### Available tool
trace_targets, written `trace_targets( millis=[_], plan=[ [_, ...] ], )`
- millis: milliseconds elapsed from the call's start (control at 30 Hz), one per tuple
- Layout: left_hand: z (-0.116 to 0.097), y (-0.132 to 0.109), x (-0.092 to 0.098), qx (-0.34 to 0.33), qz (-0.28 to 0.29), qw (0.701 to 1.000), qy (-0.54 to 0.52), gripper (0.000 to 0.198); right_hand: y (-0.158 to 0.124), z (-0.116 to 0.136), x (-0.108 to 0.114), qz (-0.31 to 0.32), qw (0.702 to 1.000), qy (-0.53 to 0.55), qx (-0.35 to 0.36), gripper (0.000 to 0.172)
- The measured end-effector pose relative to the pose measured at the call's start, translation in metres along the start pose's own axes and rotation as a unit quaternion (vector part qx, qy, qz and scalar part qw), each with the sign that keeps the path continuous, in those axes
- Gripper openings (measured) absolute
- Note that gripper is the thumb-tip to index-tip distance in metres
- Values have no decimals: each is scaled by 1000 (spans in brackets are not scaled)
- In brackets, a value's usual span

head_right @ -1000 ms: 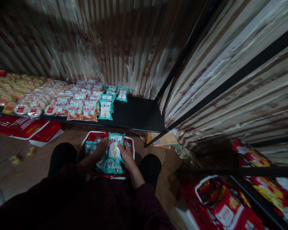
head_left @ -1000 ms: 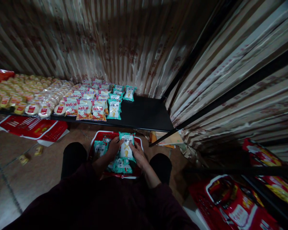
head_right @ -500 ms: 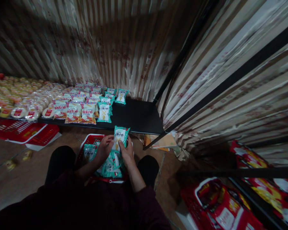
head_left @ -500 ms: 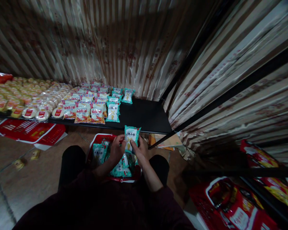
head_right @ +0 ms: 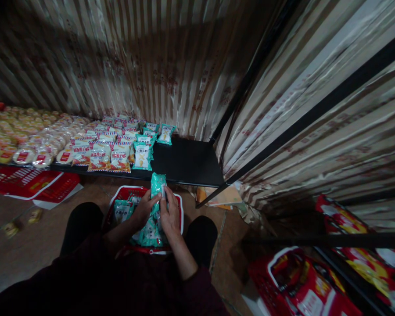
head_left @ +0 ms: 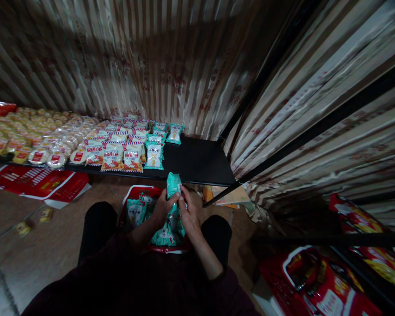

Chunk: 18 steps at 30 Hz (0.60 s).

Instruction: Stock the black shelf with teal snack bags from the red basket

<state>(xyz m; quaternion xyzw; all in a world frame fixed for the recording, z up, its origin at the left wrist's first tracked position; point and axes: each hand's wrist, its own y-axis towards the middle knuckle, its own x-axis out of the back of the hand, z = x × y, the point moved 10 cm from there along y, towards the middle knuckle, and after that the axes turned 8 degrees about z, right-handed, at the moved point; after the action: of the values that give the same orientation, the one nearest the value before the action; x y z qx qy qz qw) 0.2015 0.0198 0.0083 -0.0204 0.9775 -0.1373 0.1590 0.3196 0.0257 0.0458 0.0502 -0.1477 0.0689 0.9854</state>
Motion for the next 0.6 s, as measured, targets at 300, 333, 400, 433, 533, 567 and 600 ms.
trace_targets(
  millis=[300, 333, 400, 433, 533, 567, 600],
  plan=[
    [2, 11, -8, 20, 79, 985, -150, 55, 8, -33, 10, -30, 997, 39, -57, 52],
    [1, 12, -8, 22, 87, 984, -152, 54, 9, -33, 10, -29, 997, 38, -59, 53],
    [1, 13, -9, 36, 96, 982, -158, 54, 10, -32, 11, -33, 997, 34, -55, 53],
    [2, 14, -10, 43, 98, 981, -164, 55, 11, -32, 12, -36, 997, 34, -52, 53],
    [4, 18, -11, 56, 100, 977, -180, 55, 13, -31, 13, -43, 998, 36, -42, 52],
    [4, 19, -12, 56, 101, 977, -182, 55, 13, -30, 14, -45, 998, 36, -37, 51],
    [4, 22, -12, 54, 100, 977, -180, 54, 14, -29, 15, -46, 998, 33, -30, 50]
  ],
)
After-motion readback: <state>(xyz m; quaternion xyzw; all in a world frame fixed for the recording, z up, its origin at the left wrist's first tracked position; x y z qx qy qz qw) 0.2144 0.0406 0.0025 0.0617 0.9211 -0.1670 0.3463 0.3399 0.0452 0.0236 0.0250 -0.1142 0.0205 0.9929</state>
